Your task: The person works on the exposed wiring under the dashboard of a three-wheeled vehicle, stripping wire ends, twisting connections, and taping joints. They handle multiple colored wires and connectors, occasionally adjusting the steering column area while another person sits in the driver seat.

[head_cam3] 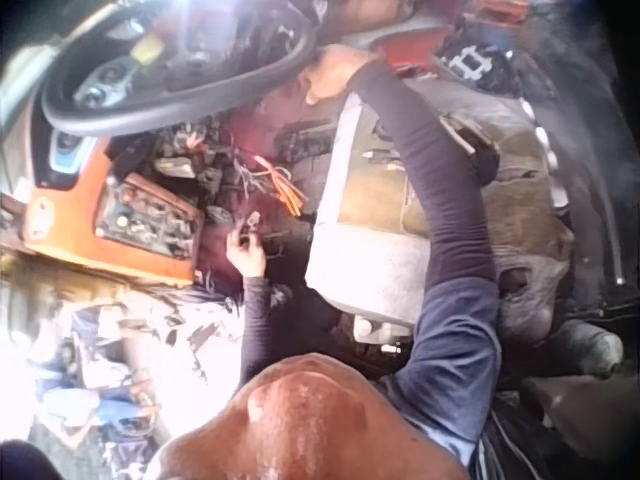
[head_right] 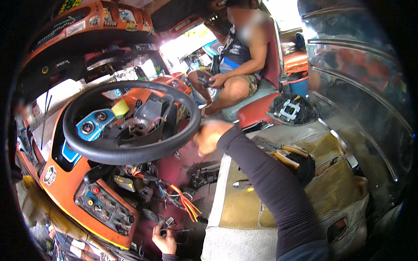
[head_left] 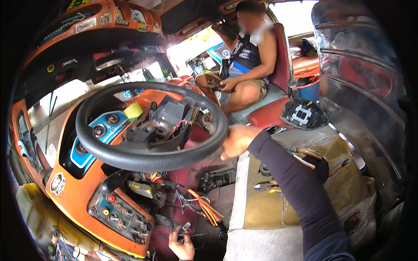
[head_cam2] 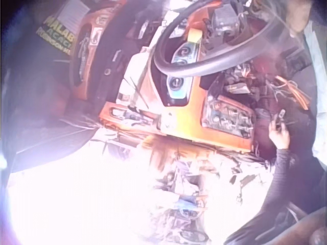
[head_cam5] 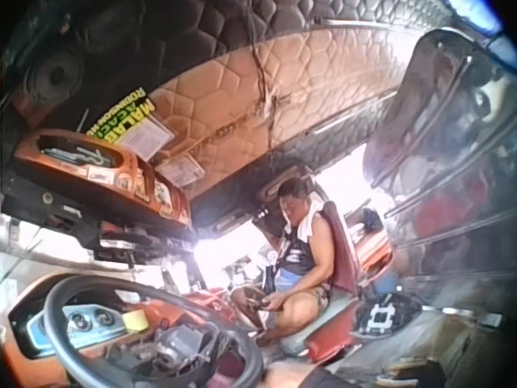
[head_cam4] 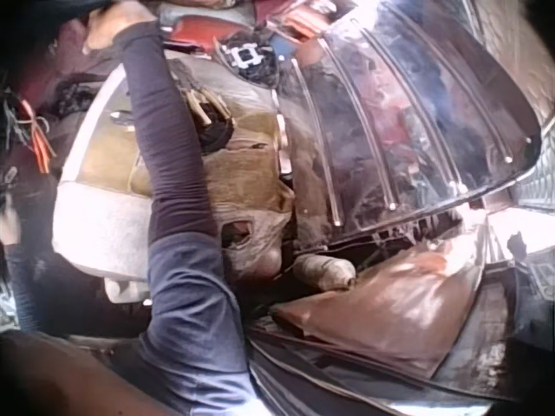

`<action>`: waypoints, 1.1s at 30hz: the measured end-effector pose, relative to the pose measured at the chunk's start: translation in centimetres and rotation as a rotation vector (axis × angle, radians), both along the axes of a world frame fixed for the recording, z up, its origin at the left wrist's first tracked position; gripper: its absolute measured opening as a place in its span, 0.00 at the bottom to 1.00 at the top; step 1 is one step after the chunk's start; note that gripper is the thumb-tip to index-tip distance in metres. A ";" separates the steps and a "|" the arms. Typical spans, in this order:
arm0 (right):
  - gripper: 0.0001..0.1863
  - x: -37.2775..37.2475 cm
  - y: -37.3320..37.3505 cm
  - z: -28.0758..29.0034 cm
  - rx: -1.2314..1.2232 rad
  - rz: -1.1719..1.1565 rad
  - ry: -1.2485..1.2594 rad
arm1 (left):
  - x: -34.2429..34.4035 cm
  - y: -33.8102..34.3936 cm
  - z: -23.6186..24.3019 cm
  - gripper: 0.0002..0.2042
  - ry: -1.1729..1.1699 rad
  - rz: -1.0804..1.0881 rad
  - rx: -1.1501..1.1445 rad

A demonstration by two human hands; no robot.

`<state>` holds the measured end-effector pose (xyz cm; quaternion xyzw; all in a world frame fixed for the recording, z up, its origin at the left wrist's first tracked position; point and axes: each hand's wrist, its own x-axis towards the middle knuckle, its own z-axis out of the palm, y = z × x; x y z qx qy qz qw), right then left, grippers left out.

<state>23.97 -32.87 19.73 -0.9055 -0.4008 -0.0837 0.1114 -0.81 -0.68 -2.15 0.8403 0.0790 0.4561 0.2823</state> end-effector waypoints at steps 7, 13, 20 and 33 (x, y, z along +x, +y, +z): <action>0.24 1.2 1.1 -1.9 0.177 0.155 -0.060 | -0.4 1.2 -0.2 0.15 -0.022 0.032 0.006; 0.25 -1.9 7.1 -3.5 0.557 0.252 0.043 | -0.3 1.5 0.4 0.14 -0.038 0.007 0.007; 0.18 -1.7 14.2 -2.6 0.687 0.270 0.628 | -0.5 1.0 1.7 0.14 -0.032 -0.019 0.028; 0.10 2.4 16.7 -7.1 1.373 0.530 1.315 | -0.4 1.1 0.9 0.15 -0.046 -0.044 -0.034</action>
